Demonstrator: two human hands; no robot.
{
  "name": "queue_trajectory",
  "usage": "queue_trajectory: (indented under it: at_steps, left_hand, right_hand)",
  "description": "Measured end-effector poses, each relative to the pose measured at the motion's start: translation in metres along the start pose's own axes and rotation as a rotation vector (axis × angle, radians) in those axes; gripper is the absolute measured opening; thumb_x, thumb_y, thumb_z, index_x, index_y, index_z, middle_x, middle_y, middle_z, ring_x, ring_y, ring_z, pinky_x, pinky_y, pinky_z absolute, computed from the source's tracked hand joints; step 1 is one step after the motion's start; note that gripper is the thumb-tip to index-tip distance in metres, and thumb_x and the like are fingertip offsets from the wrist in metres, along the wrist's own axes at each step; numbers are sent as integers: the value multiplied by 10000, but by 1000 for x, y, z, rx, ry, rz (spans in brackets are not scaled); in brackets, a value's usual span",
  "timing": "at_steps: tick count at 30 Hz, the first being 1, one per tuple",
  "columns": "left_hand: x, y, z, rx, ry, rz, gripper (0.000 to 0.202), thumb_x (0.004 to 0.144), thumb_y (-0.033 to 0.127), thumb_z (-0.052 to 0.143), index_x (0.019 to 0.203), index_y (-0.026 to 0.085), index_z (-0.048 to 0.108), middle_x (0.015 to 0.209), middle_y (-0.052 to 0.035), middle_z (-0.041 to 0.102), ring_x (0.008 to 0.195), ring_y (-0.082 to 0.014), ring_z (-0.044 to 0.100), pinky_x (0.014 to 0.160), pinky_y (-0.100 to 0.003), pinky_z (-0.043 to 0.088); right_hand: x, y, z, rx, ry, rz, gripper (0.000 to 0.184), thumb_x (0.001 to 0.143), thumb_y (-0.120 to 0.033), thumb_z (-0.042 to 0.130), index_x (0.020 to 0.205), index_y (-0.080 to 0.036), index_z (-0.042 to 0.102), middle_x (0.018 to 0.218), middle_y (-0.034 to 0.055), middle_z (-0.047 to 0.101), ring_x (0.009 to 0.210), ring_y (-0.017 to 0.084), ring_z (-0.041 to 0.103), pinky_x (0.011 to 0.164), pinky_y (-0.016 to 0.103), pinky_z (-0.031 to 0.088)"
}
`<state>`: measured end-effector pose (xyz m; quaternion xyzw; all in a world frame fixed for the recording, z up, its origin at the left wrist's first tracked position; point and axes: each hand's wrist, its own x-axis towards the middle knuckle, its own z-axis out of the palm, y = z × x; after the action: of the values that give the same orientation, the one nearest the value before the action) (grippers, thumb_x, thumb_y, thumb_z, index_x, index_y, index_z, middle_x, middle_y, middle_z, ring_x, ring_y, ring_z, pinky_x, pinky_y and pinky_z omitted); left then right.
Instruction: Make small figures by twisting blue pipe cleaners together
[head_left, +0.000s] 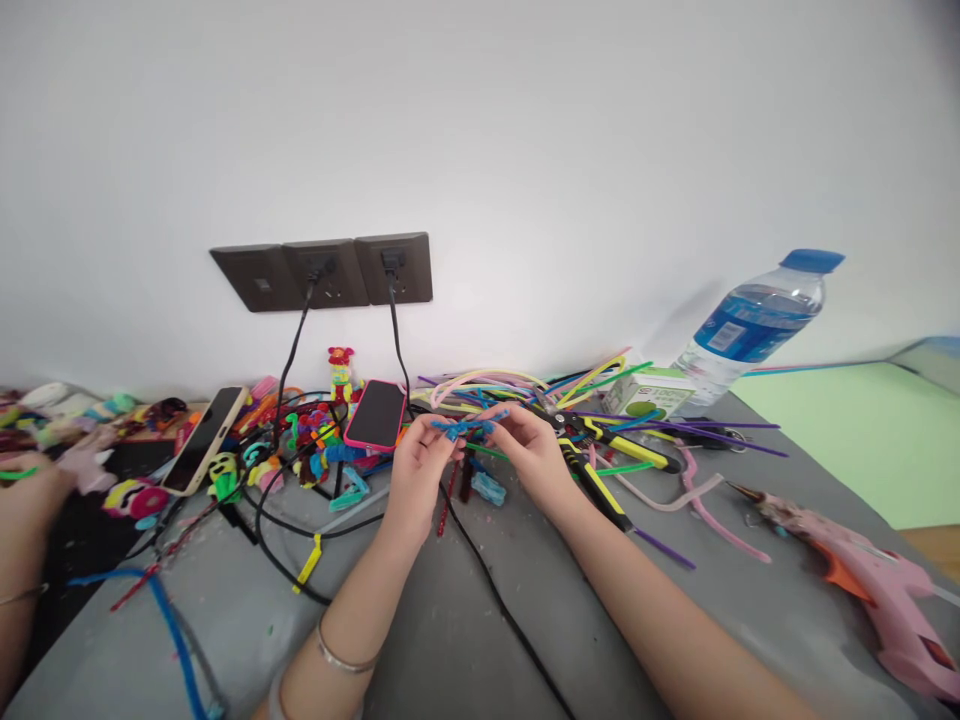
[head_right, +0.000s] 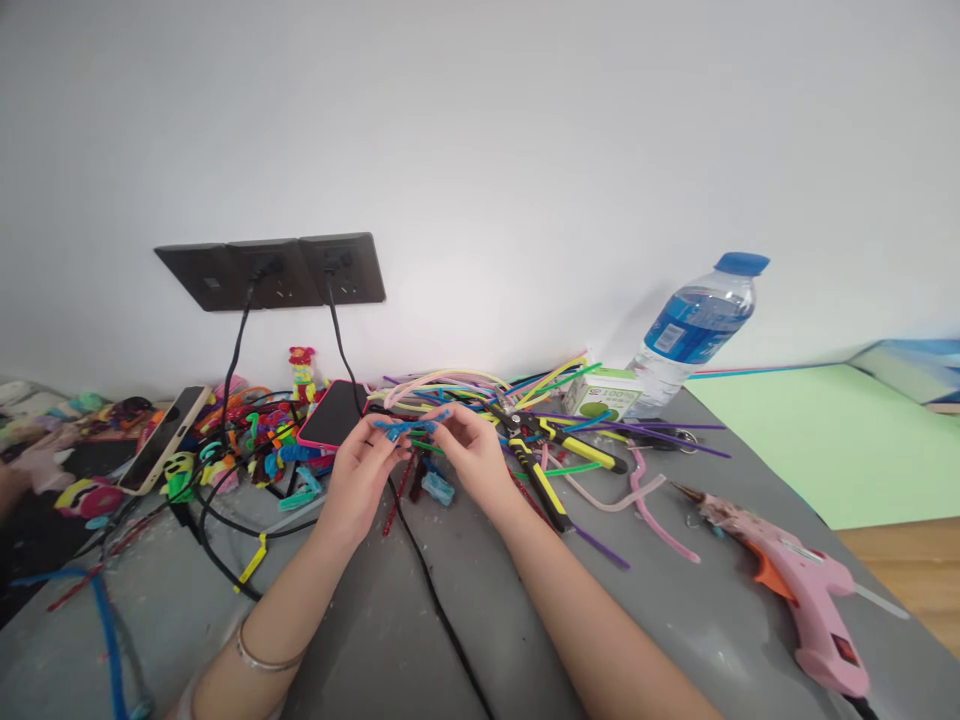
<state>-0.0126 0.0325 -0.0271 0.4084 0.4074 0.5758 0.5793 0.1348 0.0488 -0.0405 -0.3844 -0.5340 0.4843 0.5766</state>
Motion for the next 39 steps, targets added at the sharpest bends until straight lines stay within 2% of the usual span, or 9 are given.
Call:
queue_trajectory:
  at_steps: [7,15,17,21,27,31,35,37,39]
  left_hand:
    - [3,-4,-6,103,-68,86,305,689,192,745,984,193,671,930,-42,684,950,-169,645,843,-276,516]
    - [3,-2,-6,222,-135,105,108,753,219,689,852,182,712,885,-51,708,844,-166,648,779,-276,515]
    - [4,-1,-6,243,-158,149,89,763,183,651,831,182,709,898,-53,697,885,-172,645,804,-280,510]
    - [6,-4,-8,261,-152,229,140,742,162,649,867,186,707,1023,-65,666,939,-178,637,826,-285,512]
    - [8,-10,-9,237,-164,156,168,739,180,678,907,184,685,929,-50,712,883,-179,670,812,-290,525]
    - [6,-8,-8,212,-175,136,138,753,234,712,879,183,693,880,-42,715,826,-171,670,774,-276,525]
    - [4,-7,-7,190,-141,132,97,745,244,731,809,180,697,798,-24,696,777,-156,655,751,-260,515]
    - [4,-7,-7,136,-110,143,109,740,255,744,797,179,691,861,-36,704,860,-170,661,807,-271,511]
    - [4,-5,-7,48,-86,135,140,747,286,748,810,182,679,936,-51,710,951,-190,658,849,-290,507]
  right_hand:
    - [0,3,-1,90,-11,99,304,801,-479,683,696,-207,599,645,-18,507,599,132,424,574,263,350]
    - [-4,1,4,54,-143,221,416,780,-543,677,622,-184,536,565,-41,411,527,98,341,496,250,256]
    - [-4,0,6,141,-134,279,385,773,-521,691,645,-187,549,566,-44,419,520,95,349,487,245,263]
    - [-4,-2,8,344,-77,336,306,719,-432,769,836,-211,592,638,-41,535,553,98,438,521,226,351]
    - [-3,-5,7,469,-54,335,334,736,-397,771,823,-225,499,591,-61,554,520,89,450,505,200,350]
    - [-5,-5,8,416,-101,352,343,754,-408,746,839,-234,464,531,-85,527,451,80,395,443,189,267]
    - [-7,-4,13,319,-175,342,320,805,-464,667,861,-237,449,495,-94,501,423,86,372,434,198,261]
    - [-5,-9,10,187,-247,315,309,845,-509,590,899,-239,449,516,-84,520,426,98,396,442,213,293]
    - [-2,-20,-3,-77,-320,265,292,872,-507,536,957,-236,467,589,-54,576,473,120,461,479,237,355]
